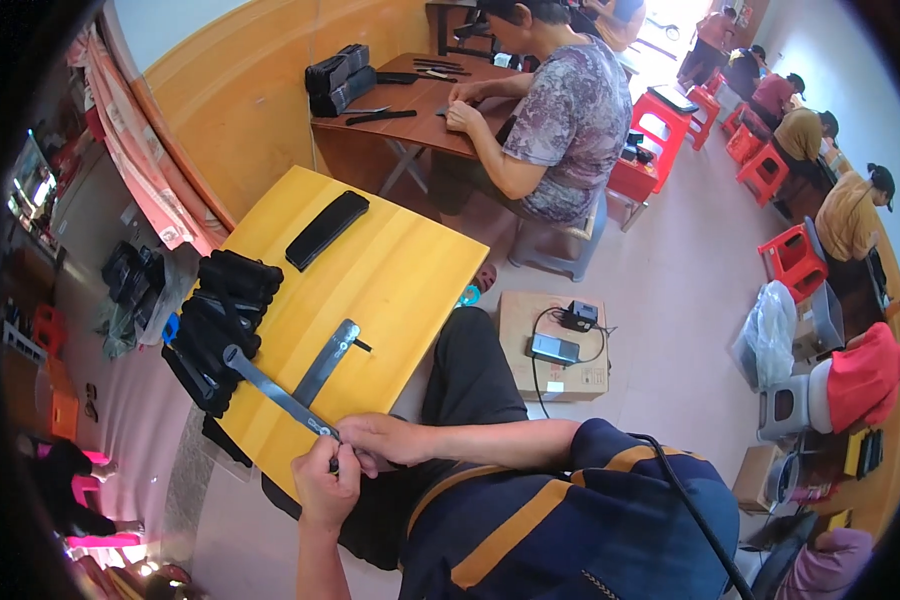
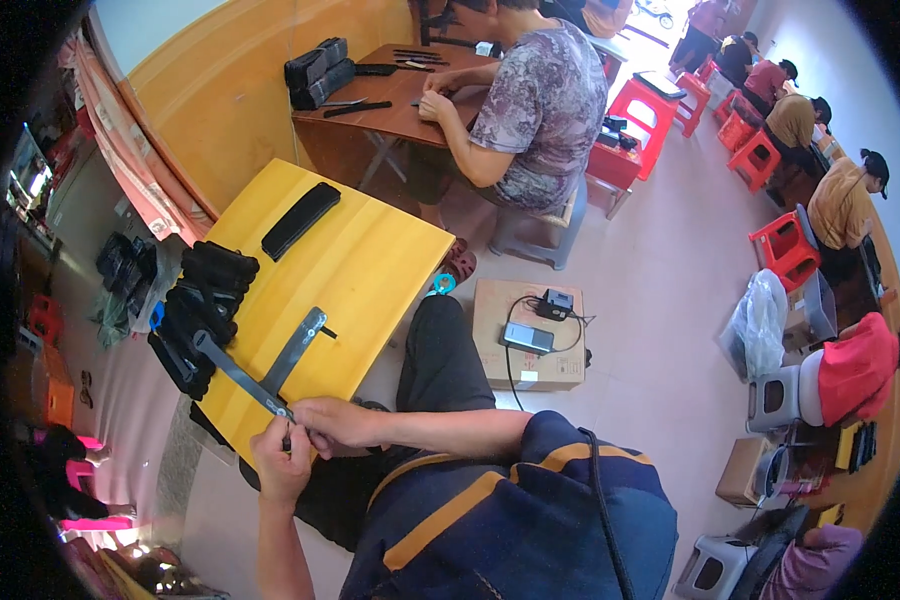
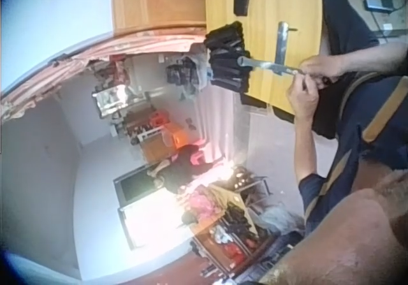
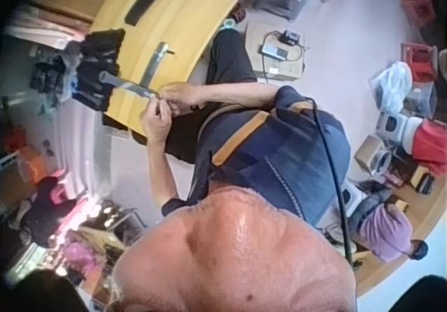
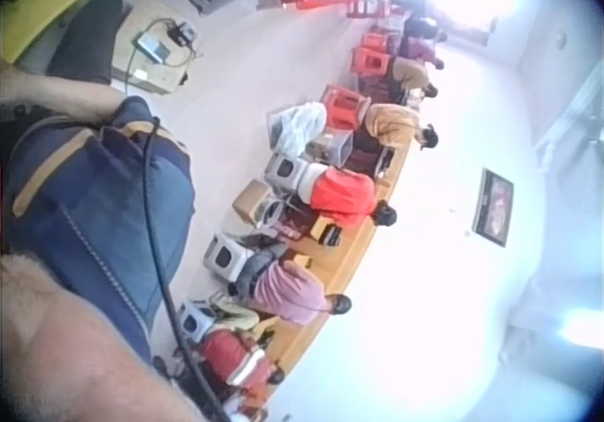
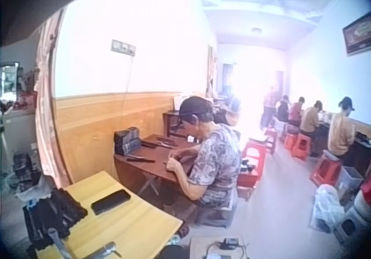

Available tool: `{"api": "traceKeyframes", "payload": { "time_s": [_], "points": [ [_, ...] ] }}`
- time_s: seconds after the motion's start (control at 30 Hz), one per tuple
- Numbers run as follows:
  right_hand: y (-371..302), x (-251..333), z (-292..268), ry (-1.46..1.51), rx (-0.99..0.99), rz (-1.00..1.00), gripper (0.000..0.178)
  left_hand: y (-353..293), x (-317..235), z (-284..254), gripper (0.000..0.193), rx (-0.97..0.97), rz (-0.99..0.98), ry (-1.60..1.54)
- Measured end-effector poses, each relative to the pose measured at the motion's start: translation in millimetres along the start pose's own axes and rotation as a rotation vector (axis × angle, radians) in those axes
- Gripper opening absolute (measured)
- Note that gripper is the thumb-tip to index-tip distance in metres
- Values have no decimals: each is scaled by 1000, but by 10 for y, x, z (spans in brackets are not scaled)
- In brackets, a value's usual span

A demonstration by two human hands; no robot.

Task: Manually assembling or inspecting black textile/plastic straps by attaching or threading small plastic components.

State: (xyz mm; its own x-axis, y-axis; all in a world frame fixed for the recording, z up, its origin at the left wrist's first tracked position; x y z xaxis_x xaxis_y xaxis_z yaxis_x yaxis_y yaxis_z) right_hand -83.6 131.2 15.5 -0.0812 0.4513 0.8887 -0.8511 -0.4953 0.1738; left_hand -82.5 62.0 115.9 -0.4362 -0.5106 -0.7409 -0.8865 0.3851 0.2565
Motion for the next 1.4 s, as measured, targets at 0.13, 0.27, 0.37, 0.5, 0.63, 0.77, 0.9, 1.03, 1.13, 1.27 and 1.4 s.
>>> {"api": "traceKeyframes", "payload": {
  "time_s": [0.13, 0.27, 0.37, 0.5, 0.63, 0.77, 0.9, 1.03, 1.13, 1.27, 1.4],
  "points": [
    [-50, 132, -18, -122, 21, 0, 39, -80, 260, 89, 25, 194, -247, -282],
    [-77, 647, 132, -629, 343, -212, 33, -412, 516, 140, 29, 480, -561, -845],
    [-106, 695, 68, -752, 414, -140, 31, -347, 505, -45, 28, 453, -512, -712],
    [-129, 480, 44, -779, 509, -36, 33, -305, 603, -63, 19, 407, -380, -260],
    [-165, 411, 7, -834, 517, 39, 33, -248, 263, -73, 10, 249, -120, 274],
    [-129, 387, 3, -907, 454, -32, 29, -260, 194, -1, 13, 224, -52, 370],
    [-75, 418, -88, -948, 330, -117, 24, -280, 211, 95, 19, 216, -63, 226],
    [-18, 383, -116, -985, 294, -54, 20, -189, 40, 160, 28, 213, -33, 230],
    [-30, 414, -125, -836, 246, -84, 20, -139, -6, 169, 33, 204, 23, 347],
    [-44, 379, -129, -671, 255, -16, 21, -121, 14, 127, 23, 153, 66, 327],
    [-66, 271, -111, -487, 206, 51, 21, -85, -48, 75, 16, 149, 44, 229]
  ]
}}
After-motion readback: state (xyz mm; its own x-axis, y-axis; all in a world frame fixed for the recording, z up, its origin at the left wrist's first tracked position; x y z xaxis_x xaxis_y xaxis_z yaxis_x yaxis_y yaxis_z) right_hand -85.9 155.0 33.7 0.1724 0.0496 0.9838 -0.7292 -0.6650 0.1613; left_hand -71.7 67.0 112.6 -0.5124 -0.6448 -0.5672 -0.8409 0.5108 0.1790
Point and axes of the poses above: each hand's wrist, its own y-axis towards the middle knuckle, its own z-axis out of the palm, x = y × z, the point moved 10 cm from there along y, towards the middle knuckle, and after that the axes turned 5 degrees about -z, right-handed, at the moved point
